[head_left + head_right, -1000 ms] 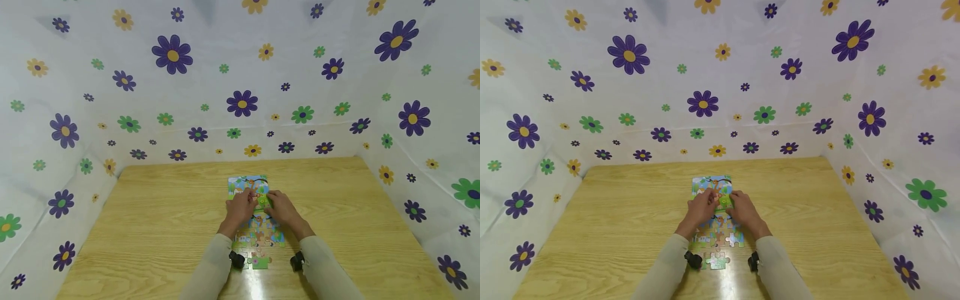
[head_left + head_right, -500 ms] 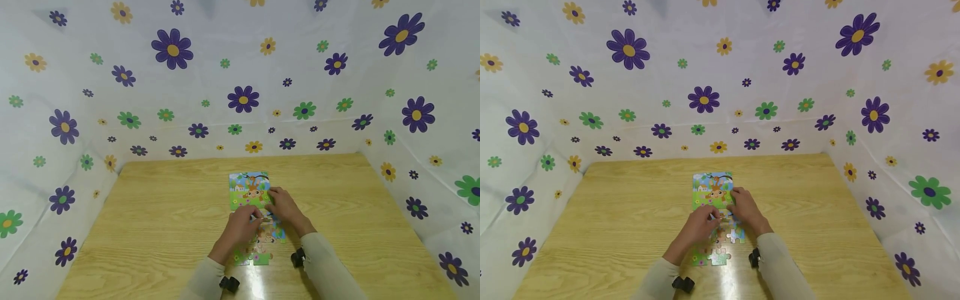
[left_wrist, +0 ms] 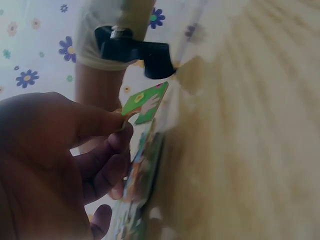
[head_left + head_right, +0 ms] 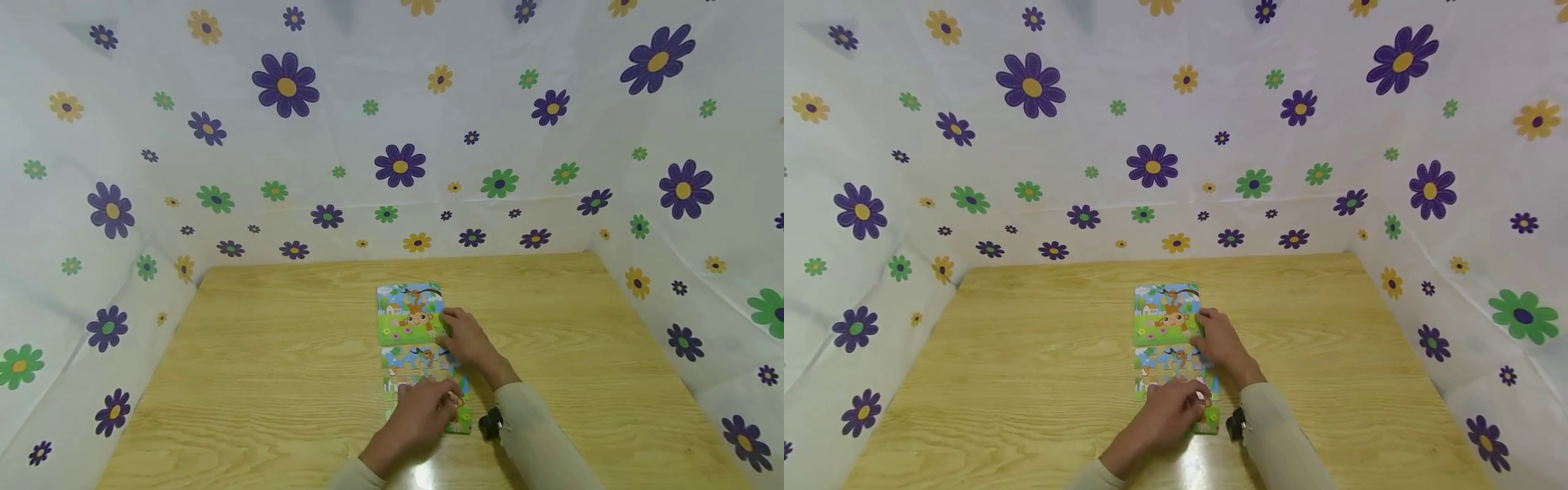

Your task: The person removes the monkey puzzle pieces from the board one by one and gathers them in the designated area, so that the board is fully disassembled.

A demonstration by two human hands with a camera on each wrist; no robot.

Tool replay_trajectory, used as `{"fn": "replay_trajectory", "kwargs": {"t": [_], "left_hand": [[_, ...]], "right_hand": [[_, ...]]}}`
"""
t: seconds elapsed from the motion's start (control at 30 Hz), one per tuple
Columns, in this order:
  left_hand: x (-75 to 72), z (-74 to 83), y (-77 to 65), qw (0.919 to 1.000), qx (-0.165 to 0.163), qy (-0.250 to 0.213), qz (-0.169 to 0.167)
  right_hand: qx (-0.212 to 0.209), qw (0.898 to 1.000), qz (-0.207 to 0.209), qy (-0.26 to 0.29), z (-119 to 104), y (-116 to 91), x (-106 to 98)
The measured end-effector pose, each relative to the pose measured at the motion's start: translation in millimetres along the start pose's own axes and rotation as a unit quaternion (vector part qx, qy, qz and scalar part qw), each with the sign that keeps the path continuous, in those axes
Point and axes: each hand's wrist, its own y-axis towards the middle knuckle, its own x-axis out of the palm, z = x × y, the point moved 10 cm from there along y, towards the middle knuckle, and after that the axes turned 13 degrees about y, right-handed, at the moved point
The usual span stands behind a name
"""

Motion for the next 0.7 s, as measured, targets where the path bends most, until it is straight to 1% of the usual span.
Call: {"fn": "replay_trajectory", "kwargs": {"t": [0.07,0.17,0.27,0.33,0.53,0.7], "left_hand": [[3.3,0.9,-1.5,0.9999,-0.009,0.009,0.003],[4.0,2.2,-2.8,0.9991,-0.017,0.033,0.019],[4.4,2.9,-3.7,0.9976,-0.022,0.061,0.022],[5.1,3.4,-4.3,0.9968,-0.025,0.074,0.017],[5.9,8.5,-2.9,0.9927,-0.018,0.119,0.013],[8.5,9.7,-1.7,0.9908,-0.015,0.133,0.016]], "right_hand": [[-0.002,1.0,0.001,0.002,0.8,0.2,1.4],[-0.005,1.0,0.001,0.007,1.2,-0.1,3.1],[-0.008,1.0,-0.002,0.006,0.5,-0.4,4.1],[-0.009,1.0,-0.003,0.004,-0.2,-0.7,3.7],[-0.011,1.0,-0.001,0.005,-0.8,-2.3,-0.9],[-0.01,1.0,0.001,0.006,1.7,-3.4,-1.9]]}}
